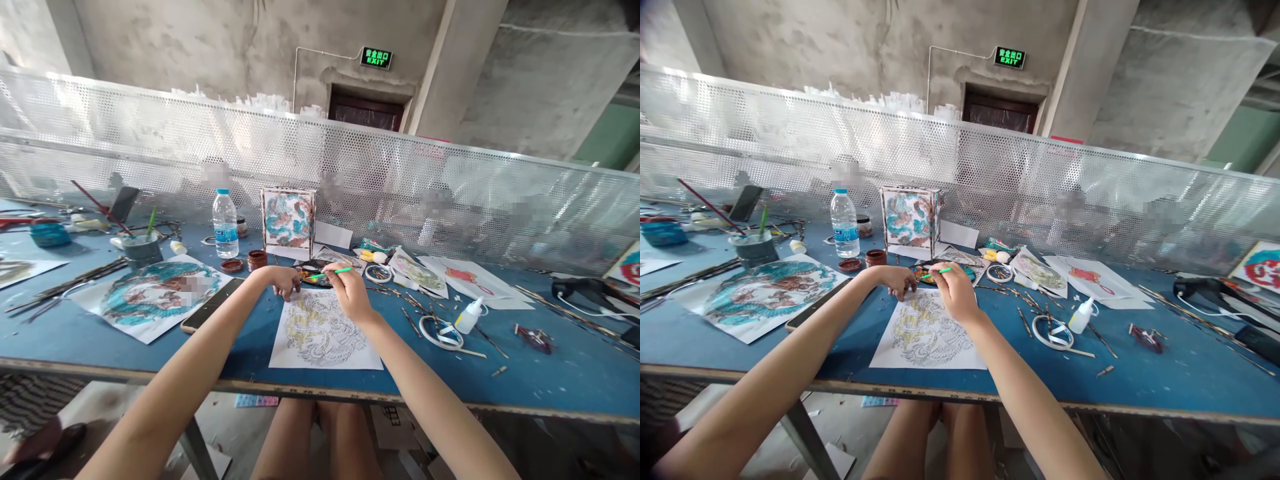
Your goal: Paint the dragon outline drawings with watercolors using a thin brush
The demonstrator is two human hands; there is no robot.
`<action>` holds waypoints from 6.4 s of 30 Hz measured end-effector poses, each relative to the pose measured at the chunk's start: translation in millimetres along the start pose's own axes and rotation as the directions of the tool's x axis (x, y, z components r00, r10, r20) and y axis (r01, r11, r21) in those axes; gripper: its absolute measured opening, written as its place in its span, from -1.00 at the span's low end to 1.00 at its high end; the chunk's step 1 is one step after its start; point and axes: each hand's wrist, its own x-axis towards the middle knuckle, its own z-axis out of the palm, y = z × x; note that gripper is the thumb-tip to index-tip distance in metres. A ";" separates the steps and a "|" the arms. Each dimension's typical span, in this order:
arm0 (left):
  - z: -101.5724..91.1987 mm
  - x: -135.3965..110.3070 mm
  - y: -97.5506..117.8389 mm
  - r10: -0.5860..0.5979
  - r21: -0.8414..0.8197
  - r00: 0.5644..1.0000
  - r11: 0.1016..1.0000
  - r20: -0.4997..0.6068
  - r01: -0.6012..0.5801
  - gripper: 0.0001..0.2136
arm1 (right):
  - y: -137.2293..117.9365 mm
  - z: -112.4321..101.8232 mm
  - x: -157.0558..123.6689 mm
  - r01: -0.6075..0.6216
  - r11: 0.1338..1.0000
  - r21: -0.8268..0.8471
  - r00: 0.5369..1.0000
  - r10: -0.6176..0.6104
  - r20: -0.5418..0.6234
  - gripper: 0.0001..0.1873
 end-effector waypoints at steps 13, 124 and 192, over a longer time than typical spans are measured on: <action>1.2 7.1 -6.2 0.015 0.000 1.000 1.000 -0.006 -0.015 -0.49 | -0.6 9.2 -4.1 0.064 0.997 -0.035 0.992 -0.060 0.108 -0.78; -1.1 -4.3 6.7 0.001 0.014 1.000 1.000 -0.004 -0.001 -0.46 | 47.3 7.3 -2.2 -0.160 0.981 -0.106 0.984 0.167 0.060 -0.70; -0.5 -1.6 4.5 -0.009 0.008 1.000 1.000 -0.011 0.009 -0.45 | 27.8 0.8 0.5 -0.114 0.993 -0.034 0.989 0.117 0.094 -0.70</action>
